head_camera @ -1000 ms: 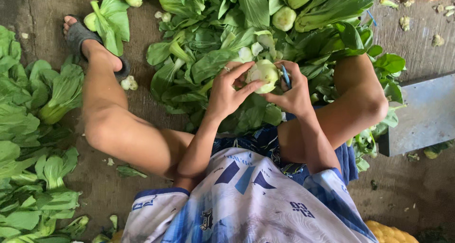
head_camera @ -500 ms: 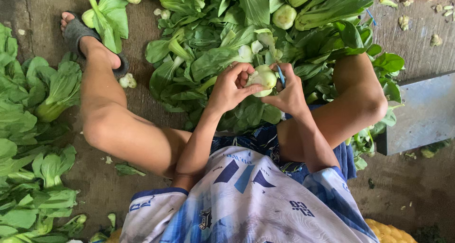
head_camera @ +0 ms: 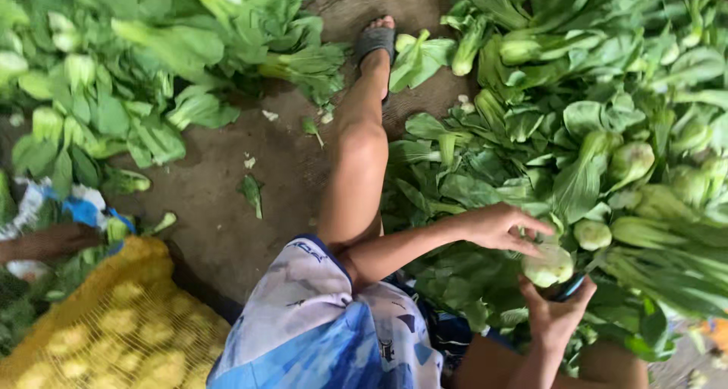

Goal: The person sits on the floor among piles of leafy green vegetables and uses a small knife to trim the root ends off bok choy heads one at a time, tossing trimmed heads aside and reaching for the next one.

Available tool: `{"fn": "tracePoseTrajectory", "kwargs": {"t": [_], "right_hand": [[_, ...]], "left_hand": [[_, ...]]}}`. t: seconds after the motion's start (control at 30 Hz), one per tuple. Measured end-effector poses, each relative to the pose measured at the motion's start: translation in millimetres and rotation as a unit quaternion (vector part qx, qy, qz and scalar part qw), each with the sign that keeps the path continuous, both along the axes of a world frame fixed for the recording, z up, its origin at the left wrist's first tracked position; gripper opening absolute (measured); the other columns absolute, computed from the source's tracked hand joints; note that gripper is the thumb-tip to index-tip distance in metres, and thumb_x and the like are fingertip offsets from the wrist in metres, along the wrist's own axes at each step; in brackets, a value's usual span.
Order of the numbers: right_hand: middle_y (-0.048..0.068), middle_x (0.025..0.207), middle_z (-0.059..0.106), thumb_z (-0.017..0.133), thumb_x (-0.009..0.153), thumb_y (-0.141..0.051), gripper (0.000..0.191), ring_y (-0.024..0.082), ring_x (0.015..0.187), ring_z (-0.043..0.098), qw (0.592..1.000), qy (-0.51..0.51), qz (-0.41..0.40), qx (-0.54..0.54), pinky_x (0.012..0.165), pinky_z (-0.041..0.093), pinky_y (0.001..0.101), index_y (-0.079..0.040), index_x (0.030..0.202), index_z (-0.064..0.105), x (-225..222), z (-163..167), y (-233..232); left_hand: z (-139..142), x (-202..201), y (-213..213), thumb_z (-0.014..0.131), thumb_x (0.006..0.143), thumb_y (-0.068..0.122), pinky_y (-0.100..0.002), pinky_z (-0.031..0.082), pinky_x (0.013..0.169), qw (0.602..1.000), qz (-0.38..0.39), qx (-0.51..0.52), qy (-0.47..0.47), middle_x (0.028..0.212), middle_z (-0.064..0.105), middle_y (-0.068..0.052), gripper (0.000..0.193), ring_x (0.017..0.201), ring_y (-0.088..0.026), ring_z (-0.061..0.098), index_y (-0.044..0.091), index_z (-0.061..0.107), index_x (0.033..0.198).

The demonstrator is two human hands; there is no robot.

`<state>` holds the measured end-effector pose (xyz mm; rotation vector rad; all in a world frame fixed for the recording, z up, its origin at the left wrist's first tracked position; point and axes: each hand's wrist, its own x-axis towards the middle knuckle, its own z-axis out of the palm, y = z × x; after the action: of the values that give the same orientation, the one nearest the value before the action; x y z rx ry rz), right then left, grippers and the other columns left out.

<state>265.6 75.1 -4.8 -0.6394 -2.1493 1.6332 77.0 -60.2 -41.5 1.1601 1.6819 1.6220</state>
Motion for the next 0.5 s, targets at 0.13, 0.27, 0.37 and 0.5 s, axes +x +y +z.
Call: {"fn": "tracePoseTrajectory", "kwargs": {"t": [0.13,0.27,0.37,0.5], "right_hand": [[0.009,0.127,0.059,0.091,0.074,-0.011,0.083,0.015,0.111,0.060,1.000,0.004,0.011,0.025,0.095,0.054,0.0304,0.000,0.140,0.042,-3.4,-4.1,-5.5],[0.012,0.120,0.060,0.093,0.072,-0.011,0.081,0.017,0.106,0.059,0.992,-0.053,0.011,0.116,0.091,0.053,0.0310,0.002,0.137,0.046,-6.9,0.7,-6.5],[0.012,0.120,0.061,0.093,0.069,-0.013,0.083,0.018,0.101,0.061,0.988,-0.090,0.004,0.129,0.085,0.054,0.0310,0.002,0.136,0.046,-9.8,12.1,-11.2],[0.011,0.120,0.060,0.092,0.071,-0.015,0.082,0.017,0.100,0.060,0.994,-0.062,0.007,0.089,0.083,0.055,0.0299,0.000,0.135,0.044,-6.6,24.7,-17.7]], "left_hand": [[-14.3,8.8,-0.1,0.082,0.089,0.035,-0.027,0.056,0.066,0.998,0.035,0.033,0.045,0.091,0.076,-0.003,0.044,0.075,-0.012,0.071,0.018,0.074,0.128],[-15.7,8.3,3.8,0.079,0.088,0.031,-0.026,0.056,0.056,0.989,-0.027,-0.015,-0.142,0.085,0.075,-0.007,0.041,0.063,-0.010,0.070,0.011,0.073,0.123],[-4.9,3.5,1.2,0.079,0.092,0.029,-0.027,0.054,0.056,0.982,-0.031,-0.090,-0.163,0.084,0.078,-0.010,0.034,0.060,-0.011,0.069,0.009,0.073,0.120],[20.8,24.0,-8.4,0.078,0.093,0.022,-0.026,0.061,0.063,0.995,0.030,0.043,-0.088,0.096,0.076,-0.004,0.022,0.072,-0.009,0.074,0.009,0.076,0.110]]}}
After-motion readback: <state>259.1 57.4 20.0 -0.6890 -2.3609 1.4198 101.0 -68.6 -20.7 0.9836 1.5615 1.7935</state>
